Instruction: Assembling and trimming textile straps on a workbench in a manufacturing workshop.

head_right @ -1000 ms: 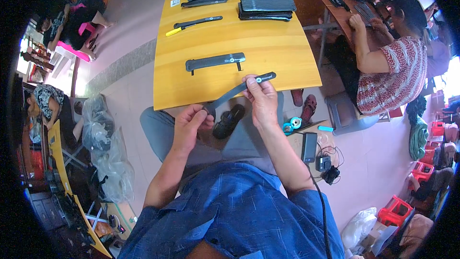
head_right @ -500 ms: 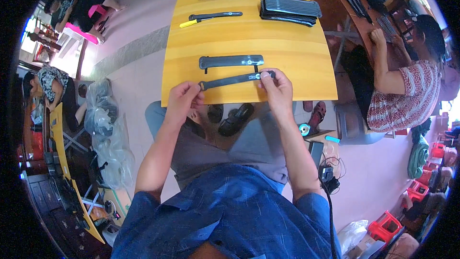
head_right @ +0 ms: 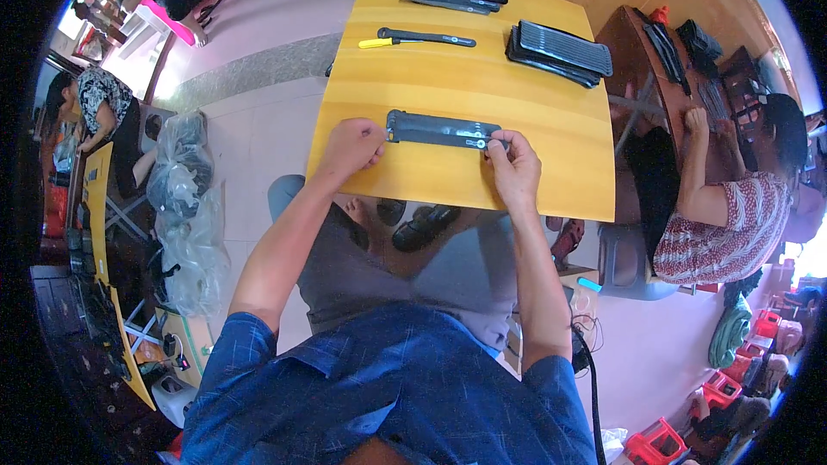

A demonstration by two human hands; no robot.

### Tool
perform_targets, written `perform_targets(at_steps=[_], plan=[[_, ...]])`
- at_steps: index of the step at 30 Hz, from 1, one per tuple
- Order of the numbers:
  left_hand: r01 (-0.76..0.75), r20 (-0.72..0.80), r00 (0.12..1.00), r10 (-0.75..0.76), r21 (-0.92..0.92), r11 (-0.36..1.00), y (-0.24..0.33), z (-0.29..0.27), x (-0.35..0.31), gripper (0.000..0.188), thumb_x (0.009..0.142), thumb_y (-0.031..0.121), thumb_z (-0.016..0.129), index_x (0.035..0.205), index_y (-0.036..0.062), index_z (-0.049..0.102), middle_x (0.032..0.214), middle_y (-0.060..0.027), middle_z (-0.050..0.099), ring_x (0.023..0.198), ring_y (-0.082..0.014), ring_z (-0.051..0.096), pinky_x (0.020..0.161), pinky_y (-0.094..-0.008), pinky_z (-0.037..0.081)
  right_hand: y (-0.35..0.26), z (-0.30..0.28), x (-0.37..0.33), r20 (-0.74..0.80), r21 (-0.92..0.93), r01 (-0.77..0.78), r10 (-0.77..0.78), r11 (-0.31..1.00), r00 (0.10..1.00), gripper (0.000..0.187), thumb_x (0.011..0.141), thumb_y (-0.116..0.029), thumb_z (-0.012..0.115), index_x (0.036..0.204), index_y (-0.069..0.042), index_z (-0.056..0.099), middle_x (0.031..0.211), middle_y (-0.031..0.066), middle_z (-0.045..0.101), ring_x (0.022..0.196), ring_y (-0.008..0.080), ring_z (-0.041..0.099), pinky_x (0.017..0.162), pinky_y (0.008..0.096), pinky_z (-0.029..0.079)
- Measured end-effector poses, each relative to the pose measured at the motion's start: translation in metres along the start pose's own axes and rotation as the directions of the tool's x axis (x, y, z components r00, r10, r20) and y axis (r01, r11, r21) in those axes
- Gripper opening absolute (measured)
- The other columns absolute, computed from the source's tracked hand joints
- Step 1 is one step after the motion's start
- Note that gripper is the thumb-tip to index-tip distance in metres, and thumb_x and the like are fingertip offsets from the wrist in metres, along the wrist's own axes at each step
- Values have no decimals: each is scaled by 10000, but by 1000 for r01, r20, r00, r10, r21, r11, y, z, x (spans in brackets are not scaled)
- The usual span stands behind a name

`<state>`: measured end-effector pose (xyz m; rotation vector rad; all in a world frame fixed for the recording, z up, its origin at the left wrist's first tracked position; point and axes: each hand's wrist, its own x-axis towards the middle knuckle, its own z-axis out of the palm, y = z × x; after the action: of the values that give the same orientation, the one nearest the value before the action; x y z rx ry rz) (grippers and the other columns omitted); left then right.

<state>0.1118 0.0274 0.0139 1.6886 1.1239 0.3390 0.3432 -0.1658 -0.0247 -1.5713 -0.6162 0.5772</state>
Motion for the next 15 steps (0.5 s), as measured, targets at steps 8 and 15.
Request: perform_targets(at_steps=[8,15], plan=[[-34,58,998,28,115,993,-2,-1,18,282,977,245,660,821,13,697,690,-63,685,563,-149,659,527,-317,535,-2,-2,14,-5,-136,-5,5,991,1000,141,1021,-122,672,1108,-22,719,836,2,694,701,72,617,662,240,534],[-78,63,996,65,228,971,5,-2,22,352,930,281,612,714,28,725,602,-124,685,571,-257,697,670,-408,566,1,-4,17,19,-143,-28,31,989,999,134,1045,-101,649,1135,-25,712,887,-2,675,735,68,592,685,218,518]])
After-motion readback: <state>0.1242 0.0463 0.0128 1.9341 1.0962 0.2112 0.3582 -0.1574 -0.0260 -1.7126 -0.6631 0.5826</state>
